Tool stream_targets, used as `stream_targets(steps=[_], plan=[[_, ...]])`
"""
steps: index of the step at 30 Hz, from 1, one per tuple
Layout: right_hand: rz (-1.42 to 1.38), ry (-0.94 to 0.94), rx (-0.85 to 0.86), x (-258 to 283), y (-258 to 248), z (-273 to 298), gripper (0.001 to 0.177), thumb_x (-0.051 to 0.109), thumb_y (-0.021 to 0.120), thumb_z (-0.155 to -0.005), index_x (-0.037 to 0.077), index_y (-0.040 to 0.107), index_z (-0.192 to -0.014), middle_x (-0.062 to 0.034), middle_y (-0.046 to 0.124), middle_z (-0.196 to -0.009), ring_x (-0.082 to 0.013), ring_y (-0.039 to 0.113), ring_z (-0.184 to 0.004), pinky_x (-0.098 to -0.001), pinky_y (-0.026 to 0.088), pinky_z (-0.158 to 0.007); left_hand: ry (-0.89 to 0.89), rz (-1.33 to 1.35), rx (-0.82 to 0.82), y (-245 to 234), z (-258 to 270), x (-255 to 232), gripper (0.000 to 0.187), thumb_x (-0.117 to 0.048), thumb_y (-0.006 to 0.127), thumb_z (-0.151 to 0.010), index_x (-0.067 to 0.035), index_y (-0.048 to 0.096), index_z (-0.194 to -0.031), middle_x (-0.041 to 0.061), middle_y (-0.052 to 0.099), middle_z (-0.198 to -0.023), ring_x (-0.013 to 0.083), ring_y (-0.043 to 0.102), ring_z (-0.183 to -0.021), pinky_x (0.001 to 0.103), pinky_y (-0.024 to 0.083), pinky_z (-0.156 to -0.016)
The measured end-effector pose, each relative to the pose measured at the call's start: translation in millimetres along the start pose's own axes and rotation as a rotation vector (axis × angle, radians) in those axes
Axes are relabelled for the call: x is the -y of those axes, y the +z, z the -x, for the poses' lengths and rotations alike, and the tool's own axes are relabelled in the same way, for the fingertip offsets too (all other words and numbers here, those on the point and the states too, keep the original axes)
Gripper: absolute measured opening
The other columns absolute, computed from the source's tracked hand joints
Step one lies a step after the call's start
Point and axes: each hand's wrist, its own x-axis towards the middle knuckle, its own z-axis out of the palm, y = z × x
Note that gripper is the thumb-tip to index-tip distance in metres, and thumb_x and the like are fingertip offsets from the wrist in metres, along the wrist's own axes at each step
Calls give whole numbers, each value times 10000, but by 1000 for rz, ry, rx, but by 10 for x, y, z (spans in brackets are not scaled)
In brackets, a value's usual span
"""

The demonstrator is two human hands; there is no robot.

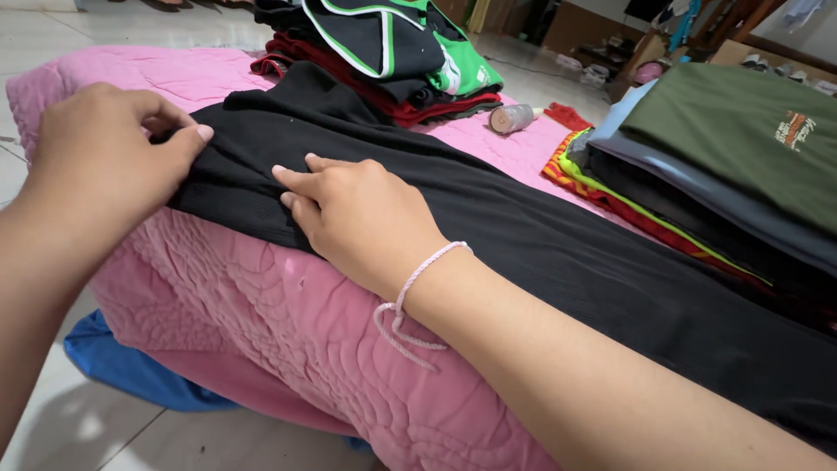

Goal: Fold black trousers and a patterned shirt on a pink bedspread.

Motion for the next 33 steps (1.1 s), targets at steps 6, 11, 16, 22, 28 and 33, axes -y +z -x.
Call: stream_targets(steps=[6, 11, 16, 22, 28, 33], plan=[[37, -291, -224, -83, 125, 5, 279, 272, 598, -1012, 134, 751, -1199, -93, 705, -1351, -267, 663, -1282, -385, 566, -1006, -35, 292, -12, 137, -121, 345, 215, -223, 744, -959, -24, 761, -1037, 200, 714, -847, 314, 695, -749, 426, 531, -733], [-103, -417, 11, -99, 60, 21, 363, 340, 563, -1049, 134, 704, -1312, -112, 604, -1487, -314, 533, -1392, -486, 384, -1079, -94, 518, 200, 367, -243, 876, 136, -106, 781, -866, -44, 761, -985, 73, 725, -843, 119, 670, -750, 294, 530, -703], [-264, -198, 97, -428, 51, 14, 511, 469, 491, -1104, 143, 561, -1490, -194, 504, -1609, -327, 423, -1549, -449, 377, -1267, 65, 455, 114, 307, -709, 296, 204, -169, 766, -916, -32, 756, -1066, 139, 724, -908, 193, 662, -778, 357, 511, -711], [-126, -98, 223, -251, -94, 174, 664, 607, 507, -996, 261, 471, -1561, -210, 335, -1671, -407, 252, -1568, -691, 172, -1168, 204, 140, 308, 1283, -1570, -75, 406, -442, 725, -941, -89, 792, -1132, 192, 748, -970, 353, 701, -858, 468, 535, -791], [-34, -169, 177, -246, -39, 196, 594, 583, 524, -998, 337, 497, -1538, -194, 391, -1657, -377, 352, -1552, -688, 268, -1168, 249, -31, 447, 1330, -1535, -303, 510, -555, 805, -819, -127, 830, -1095, 149, 774, -1002, 341, 720, -938, 441, 535, -905], [-27, -204, 155, -266, -31, 185, 454, 473, 484, -1082, 377, 525, -1524, -192, 422, -1652, -364, 412, -1539, -673, 360, -1152, 111, 232, 474, 1316, -1488, -245, 398, -431, 761, -884, -128, 827, -1133, 158, 778, -967, 302, 725, -911, 421, 538, -878]])
